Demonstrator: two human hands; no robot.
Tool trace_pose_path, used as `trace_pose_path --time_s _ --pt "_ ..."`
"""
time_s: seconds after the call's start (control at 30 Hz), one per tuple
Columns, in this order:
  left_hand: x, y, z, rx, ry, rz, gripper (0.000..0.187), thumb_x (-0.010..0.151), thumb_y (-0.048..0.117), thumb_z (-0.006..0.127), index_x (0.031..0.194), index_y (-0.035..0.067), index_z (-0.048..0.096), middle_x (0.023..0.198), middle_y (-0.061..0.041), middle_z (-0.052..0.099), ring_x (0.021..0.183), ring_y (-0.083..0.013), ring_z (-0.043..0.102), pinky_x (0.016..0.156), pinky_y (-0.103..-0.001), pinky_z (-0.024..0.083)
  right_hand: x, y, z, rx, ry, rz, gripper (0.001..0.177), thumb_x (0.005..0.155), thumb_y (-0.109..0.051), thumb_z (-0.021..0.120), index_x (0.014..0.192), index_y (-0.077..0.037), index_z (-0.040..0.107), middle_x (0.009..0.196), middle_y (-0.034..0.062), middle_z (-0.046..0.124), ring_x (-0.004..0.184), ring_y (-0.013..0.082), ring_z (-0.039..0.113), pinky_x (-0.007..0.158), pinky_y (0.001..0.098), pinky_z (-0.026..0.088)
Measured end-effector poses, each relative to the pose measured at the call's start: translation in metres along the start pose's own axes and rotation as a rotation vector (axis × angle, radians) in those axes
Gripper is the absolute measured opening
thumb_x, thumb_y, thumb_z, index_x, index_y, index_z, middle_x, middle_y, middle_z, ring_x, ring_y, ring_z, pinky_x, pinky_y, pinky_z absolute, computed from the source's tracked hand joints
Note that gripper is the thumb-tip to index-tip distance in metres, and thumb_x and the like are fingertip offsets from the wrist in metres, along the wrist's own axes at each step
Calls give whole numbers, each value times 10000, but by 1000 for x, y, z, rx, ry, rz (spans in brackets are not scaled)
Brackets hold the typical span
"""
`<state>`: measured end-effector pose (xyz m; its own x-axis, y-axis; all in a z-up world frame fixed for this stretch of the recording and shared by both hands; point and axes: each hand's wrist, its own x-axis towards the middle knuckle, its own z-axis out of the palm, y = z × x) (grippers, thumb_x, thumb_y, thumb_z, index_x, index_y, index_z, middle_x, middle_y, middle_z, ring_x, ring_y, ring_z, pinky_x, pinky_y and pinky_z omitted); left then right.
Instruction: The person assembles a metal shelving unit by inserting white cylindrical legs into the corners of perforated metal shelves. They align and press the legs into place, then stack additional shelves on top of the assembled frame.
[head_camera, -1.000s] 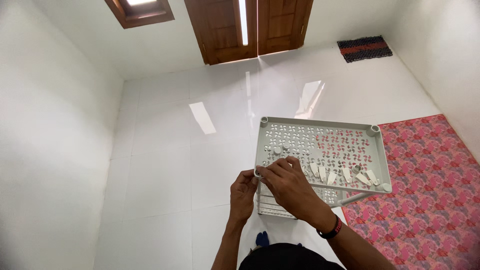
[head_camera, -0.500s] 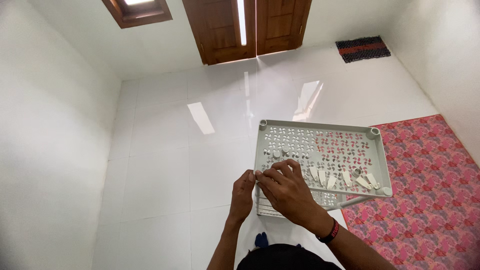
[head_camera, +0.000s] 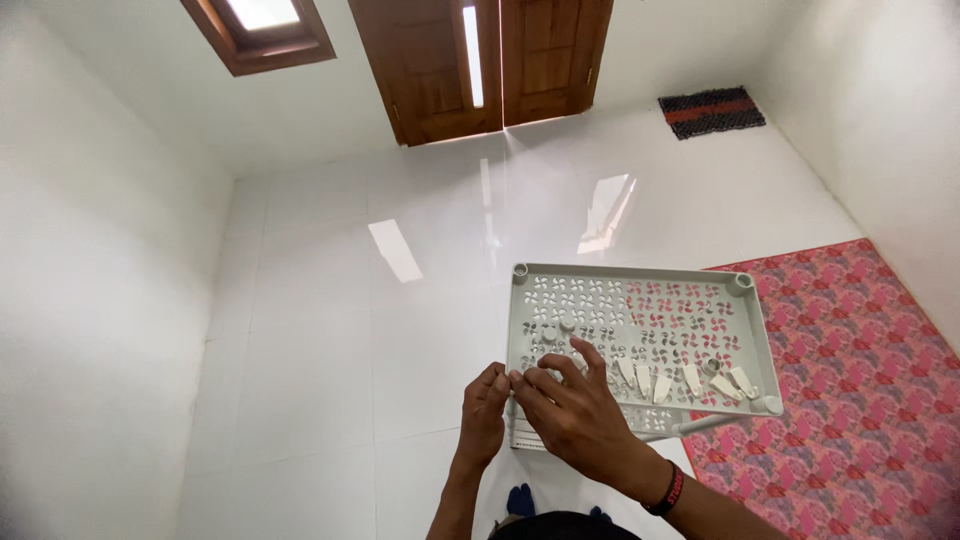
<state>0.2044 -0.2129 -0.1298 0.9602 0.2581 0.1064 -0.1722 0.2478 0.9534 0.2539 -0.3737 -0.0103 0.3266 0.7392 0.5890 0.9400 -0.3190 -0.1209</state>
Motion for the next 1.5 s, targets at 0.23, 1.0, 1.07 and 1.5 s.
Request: trace_pose_path --time_s 0.23,1.0,1.07,1.5 --pt "-1 -2 -3 54 18 -70 349 1065 323 490 891 52 624 769 28 586 748 -61 499 704 -262 448 -3 -6 -7 -54 -71 24 382 905 -149 697 1246 20 668 1038 73 660 1092 267 577 1114 591 306" --pt "-3 110 117 1056 235 570 313 894 208 748 1149 58 648 1325 -133 586 1331 -354 433 1106 -526 295 -74 52 -128 -45 289 521 244 880 -111 756 1121 -77 735 1095 66 682 1070 252 603 947 416 451" --pt "-2 110 140 998 111 560 251 913 194 741 1126 80 673 1301 -102 602 1330 -327 460 1113 -505 328 -91 60 -137 -25 335 555 237 894 -95 744 1130 -75 731 1118 72 683 1063 255 618 935 405 474" --pt "-3 64 258 1120 -524 628 443 847 227 812 1246 99 666 1407 -138 516 1336 -343 437 1130 -534 291 -214 110 -112 708 474 978 322 1036 -103 541 1346 -42 605 1199 75 685 1119 155 668 966 326 546"
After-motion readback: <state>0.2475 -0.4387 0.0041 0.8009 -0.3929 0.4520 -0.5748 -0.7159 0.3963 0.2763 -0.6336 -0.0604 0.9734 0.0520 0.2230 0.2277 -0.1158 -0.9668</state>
